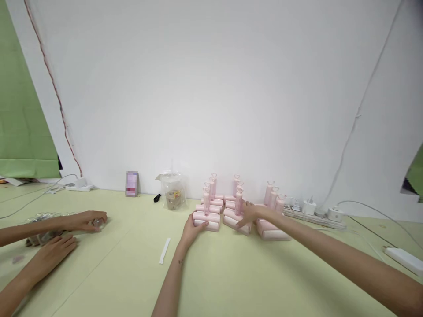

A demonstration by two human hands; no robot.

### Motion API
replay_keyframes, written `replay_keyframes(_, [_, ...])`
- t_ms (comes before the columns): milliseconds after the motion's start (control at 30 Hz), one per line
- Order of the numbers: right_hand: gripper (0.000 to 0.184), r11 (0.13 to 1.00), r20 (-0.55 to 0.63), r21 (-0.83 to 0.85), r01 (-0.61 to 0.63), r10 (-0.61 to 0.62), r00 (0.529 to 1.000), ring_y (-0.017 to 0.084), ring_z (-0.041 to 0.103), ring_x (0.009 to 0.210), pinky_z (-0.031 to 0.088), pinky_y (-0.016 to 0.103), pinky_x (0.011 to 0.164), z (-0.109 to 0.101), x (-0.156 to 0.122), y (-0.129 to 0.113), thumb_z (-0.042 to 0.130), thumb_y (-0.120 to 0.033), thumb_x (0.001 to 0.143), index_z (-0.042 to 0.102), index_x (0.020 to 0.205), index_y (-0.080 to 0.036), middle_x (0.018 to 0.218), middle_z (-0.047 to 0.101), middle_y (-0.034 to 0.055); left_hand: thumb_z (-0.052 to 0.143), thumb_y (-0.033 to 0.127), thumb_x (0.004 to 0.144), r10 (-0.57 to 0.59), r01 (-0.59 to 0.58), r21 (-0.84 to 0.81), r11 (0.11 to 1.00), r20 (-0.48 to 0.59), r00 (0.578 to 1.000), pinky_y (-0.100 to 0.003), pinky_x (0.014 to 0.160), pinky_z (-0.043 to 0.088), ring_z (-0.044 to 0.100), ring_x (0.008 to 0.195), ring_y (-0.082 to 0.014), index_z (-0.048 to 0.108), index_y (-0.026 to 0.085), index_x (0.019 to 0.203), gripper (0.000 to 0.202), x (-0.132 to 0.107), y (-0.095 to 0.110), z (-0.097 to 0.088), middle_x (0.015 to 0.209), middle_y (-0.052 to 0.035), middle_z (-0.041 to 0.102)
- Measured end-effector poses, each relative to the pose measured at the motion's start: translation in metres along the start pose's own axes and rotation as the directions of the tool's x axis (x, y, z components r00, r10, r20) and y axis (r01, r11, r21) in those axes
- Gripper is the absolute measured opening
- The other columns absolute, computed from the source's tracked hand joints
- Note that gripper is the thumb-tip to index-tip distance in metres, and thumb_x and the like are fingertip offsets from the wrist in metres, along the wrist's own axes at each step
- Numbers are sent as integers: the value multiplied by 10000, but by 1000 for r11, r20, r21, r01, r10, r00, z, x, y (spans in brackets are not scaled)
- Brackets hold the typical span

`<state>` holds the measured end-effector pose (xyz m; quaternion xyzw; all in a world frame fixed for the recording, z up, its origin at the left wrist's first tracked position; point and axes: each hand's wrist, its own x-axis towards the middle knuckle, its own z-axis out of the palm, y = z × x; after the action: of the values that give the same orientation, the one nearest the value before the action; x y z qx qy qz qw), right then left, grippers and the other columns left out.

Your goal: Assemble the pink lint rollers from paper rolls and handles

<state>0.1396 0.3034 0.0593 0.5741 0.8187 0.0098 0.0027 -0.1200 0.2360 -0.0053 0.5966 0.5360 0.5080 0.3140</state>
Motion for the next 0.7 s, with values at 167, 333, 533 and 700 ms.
replay_keyframes(167, [410,994,33,-96,-42,46,998,253,426,1104,334,496,899,11,-11,-16,492,-336,819,423,1191,-176,1259,415,90,689,435,528,-13,15,101,995,-13,1000,-345,904,345,426,1115,-281,280,89,1253,901,2,-10,0,1198,-166,472])
replay_keyframes(333, [362,991,2,-130,-30,30,1000,233,461,1058,375,468,865,8,-3,-13,492,-304,824,447,1161,-180,1226,441,78,660,474,540,-32,31,156,987,2,999,-326,836,382,489,1033,-270,345,120,1209,820,5,-12,0,1093,-131,548])
replay_keyframes(533, [512,997,-52,-59,-57,54,997,282,386,1141,303,509,916,3,-3,-19,517,-386,789,380,1231,-165,1299,370,117,652,484,534,-51,47,195,980,17,999,-303,799,394,504,1004,-265,391,120,1171,779,5,-7,-1,1055,-117,568])
replay_keyframes(700, [670,999,-261,37,35,-24,965,293,271,1228,280,415,965,0,-68,-11,529,-419,724,284,1287,-151,1352,301,155,654,488,522,-100,102,227,968,-21,995,-289,811,386,461,1060,-258,357,130,1209,830,2,-1,0,1099,-117,538])
